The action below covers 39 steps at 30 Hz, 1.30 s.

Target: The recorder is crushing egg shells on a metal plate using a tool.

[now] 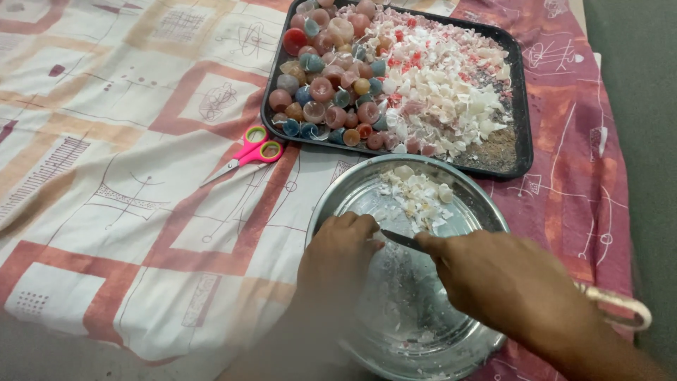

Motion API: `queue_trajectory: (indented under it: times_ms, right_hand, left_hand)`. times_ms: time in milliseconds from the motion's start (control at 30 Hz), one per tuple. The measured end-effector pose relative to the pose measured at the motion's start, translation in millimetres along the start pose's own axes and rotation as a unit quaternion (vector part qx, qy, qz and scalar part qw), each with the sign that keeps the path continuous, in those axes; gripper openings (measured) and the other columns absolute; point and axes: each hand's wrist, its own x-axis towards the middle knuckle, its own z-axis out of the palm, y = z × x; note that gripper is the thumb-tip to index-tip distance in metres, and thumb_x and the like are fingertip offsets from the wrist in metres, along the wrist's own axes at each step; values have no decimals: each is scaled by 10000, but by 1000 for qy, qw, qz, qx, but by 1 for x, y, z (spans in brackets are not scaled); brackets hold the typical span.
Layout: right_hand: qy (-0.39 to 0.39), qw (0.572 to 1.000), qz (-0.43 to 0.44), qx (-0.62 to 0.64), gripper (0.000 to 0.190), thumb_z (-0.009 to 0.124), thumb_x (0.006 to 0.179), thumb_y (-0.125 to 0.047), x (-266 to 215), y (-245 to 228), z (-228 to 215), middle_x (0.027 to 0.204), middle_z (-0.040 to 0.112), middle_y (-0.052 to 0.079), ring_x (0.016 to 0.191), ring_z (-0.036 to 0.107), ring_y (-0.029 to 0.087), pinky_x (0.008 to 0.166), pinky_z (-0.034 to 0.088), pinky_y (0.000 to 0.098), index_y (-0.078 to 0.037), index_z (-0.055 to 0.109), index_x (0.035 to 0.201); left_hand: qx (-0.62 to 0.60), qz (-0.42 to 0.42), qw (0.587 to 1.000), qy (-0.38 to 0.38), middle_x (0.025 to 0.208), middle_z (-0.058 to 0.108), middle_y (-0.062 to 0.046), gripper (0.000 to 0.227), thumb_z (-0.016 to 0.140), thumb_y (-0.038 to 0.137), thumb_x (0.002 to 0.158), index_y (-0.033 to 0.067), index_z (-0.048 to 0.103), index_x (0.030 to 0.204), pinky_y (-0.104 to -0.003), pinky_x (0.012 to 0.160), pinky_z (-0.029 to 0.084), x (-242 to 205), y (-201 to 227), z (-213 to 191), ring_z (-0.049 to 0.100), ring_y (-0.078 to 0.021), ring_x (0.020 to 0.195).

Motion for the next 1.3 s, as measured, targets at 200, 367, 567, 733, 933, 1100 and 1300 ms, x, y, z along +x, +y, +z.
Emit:
queue_trajectory:
  times_ms: [200,367,567,733,933,1100,1300]
  right_hand:
    - [-27,997,-54,-40,493,394,1048,-144,20,2,-28,832,758,110,748,772,254,709,604,445,-349,596,1449]
    - [-14,983,-106,-152,237,654,873,-182,19,-27,-66,1040,755,115,1011,741,296,826,598,466,-90,783,1049]
    - [-89,952,-151,-249,331,686,886,-348,55,-51,-79,1147,769,102,1062,743,298,863,580,478,-113,787,1096]
    - [-54,952,-171,-248,296,698,838,-234,58,-55,-75,1154,773,103,1078,736,304,865,594,474,-156,804,1103]
    - [-32,961,-178,-207,254,722,836,-266,47,-54,-66,1118,777,95,1051,734,286,863,590,451,-160,802,1052]
    - [6,971,-172,-167,212,679,889,-256,27,-36,-24,1058,766,111,986,745,280,811,601,428,-133,781,1028]
    - [138,985,-96,-44,472,504,1006,-144,19,-8,101,969,715,142,826,748,325,678,611,438,-78,523,1473]
  left_hand:
    - [-30,-11,999,8,923,738,-78,214,794,181,818,75,700,979,-429,804,526,6,-3,5,675,-289,944]
    - [-44,-85,995,-30,930,758,-103,213,761,151,847,53,659,1006,-442,780,552,8,0,3,725,-286,930]
    - [-49,-121,991,-39,916,754,-116,217,717,99,836,44,641,1032,-471,765,543,10,3,3,718,-302,927]
    - [-16,-93,995,-14,887,742,-130,223,700,86,826,47,624,1032,-498,755,527,9,4,2,700,-334,925]
    - [-8,-101,995,-27,877,717,-156,233,706,80,807,36,605,1013,-511,751,519,9,13,-9,683,-360,918]
    - [-9,-103,994,-24,871,702,-171,240,710,76,796,29,594,1001,-518,748,515,8,15,-9,672,-375,914]
    - [-69,-121,990,-30,840,747,-90,386,707,31,705,61,589,1072,-480,745,541,7,17,-11,701,-306,916]
